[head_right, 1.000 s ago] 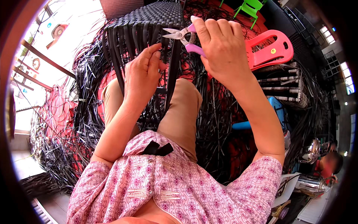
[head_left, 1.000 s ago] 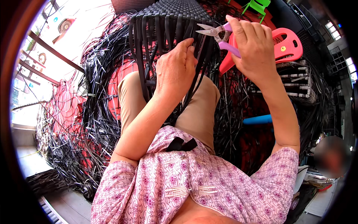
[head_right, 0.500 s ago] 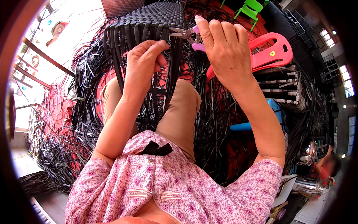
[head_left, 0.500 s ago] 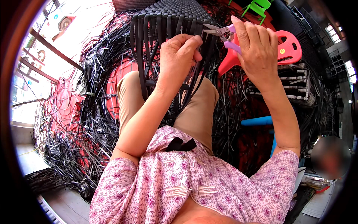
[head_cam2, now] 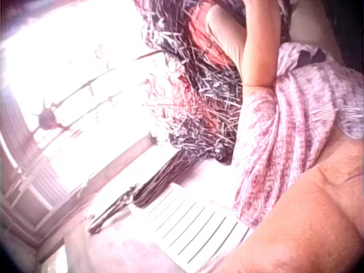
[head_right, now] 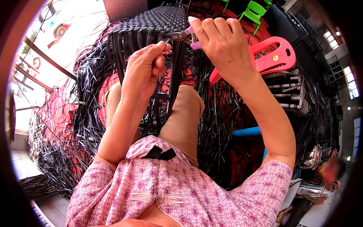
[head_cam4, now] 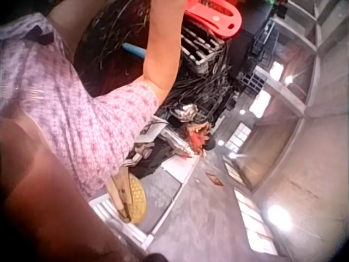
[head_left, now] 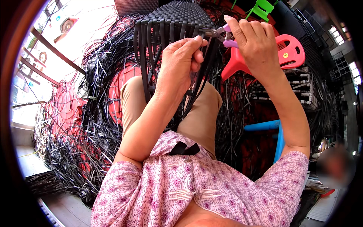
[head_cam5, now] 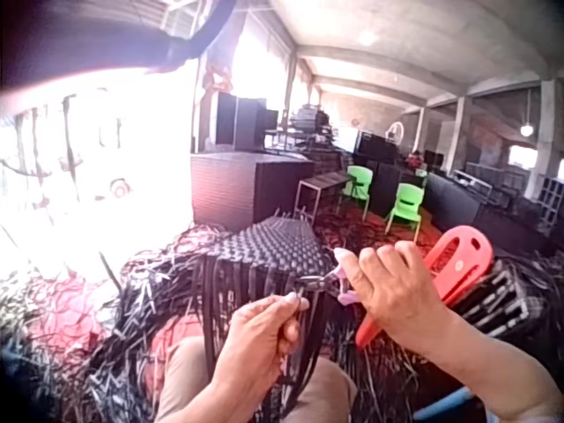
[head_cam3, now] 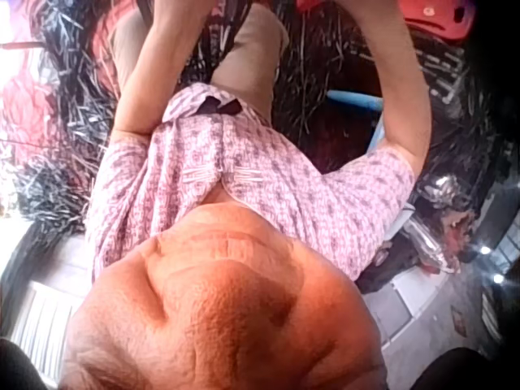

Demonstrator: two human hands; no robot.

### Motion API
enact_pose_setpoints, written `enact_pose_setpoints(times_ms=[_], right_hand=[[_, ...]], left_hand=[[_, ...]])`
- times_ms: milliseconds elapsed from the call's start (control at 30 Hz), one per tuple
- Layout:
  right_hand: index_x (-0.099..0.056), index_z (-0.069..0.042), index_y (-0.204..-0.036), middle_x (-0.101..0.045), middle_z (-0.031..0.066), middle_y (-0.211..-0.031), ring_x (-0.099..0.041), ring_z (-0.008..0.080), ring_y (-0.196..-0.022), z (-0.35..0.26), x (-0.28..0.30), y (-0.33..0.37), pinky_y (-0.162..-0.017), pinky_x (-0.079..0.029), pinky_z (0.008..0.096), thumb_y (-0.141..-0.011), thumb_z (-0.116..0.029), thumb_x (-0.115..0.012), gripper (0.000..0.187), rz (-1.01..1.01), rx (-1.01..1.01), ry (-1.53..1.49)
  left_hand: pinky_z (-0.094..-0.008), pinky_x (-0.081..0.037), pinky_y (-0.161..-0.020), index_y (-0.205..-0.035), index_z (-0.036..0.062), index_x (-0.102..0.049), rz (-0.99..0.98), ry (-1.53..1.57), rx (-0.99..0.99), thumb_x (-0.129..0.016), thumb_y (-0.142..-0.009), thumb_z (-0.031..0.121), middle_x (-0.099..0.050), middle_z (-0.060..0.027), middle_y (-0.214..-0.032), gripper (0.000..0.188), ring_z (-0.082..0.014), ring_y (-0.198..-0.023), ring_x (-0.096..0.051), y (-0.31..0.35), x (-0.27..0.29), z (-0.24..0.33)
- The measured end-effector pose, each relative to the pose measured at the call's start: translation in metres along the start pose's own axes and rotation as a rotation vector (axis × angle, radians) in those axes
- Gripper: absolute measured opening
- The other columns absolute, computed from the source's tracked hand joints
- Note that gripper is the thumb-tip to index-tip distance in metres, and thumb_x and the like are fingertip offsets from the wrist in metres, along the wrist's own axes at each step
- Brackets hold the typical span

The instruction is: The person trims excess black woven strands from a chair seat using scissors and then secures the edges with a staple gun. The person works on the chair while sitting on the floor in a workshop environment.

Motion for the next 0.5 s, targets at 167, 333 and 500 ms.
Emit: enact_pose_setpoints(times_ms=[167, 333, 500], right_hand=[[-0.06, -0.008, -0.128, -0.052, 0.0005, -0.087, -0.053, 0.0154, -0.08, -0.003, 0.0, -0.009, -0.075, -0.042, 0.033, -0.083, -0.012, -0.065, 0.046, -0.056, 0.012, -0.027], [-0.064, -0.006, -0.117, -0.051, -0.0001, -0.08, -0.054, 0.0144, -0.076, -0.005, -0.006, -0.004, -0.068, -0.041, 0.0309, -0.084, -0.017, -0.065, 0.035, -0.083, 0.017, 0.032], [-0.065, -0.006, -0.114, -0.05, 0.0008, -0.077, -0.055, 0.0149, -0.073, -0.002, -0.002, 0.003, -0.066, -0.042, 0.0294, -0.084, -0.016, -0.065, 0.032, -0.074, 0.014, -0.046]], left_hand=[[-0.0174, -0.033, -0.044, -0.096, -0.0012, -0.069, -0.007, -0.004, 0.003, -0.063, -0.098, 0.016, -0.054, 0.0031, -0.06, 0.018, -0.0029, -0.047, -0.042, 0.001, 0.002, -0.001], [-0.018, -0.034, -0.045, -0.095, -0.001, -0.069, 0.007, -0.016, -0.026, -0.064, -0.098, 0.016, -0.054, 0.0031, -0.06, 0.018, -0.0029, -0.047, -0.042, 0.001, 0.004, -0.006], [-0.0187, -0.034, -0.046, -0.094, -0.001, -0.07, 0.012, -0.054, -0.017, -0.065, -0.097, 0.017, -0.055, 0.0029, -0.06, 0.019, -0.0033, -0.047, -0.042, -0.001, 0.006, -0.017]])
Point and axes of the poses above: each hand's wrist, its own y-axis away from the middle knuckle, its own x-axis out of the back of the hand, z = x × y, the point moved 6 cm from there along -y, towards the middle knuckle
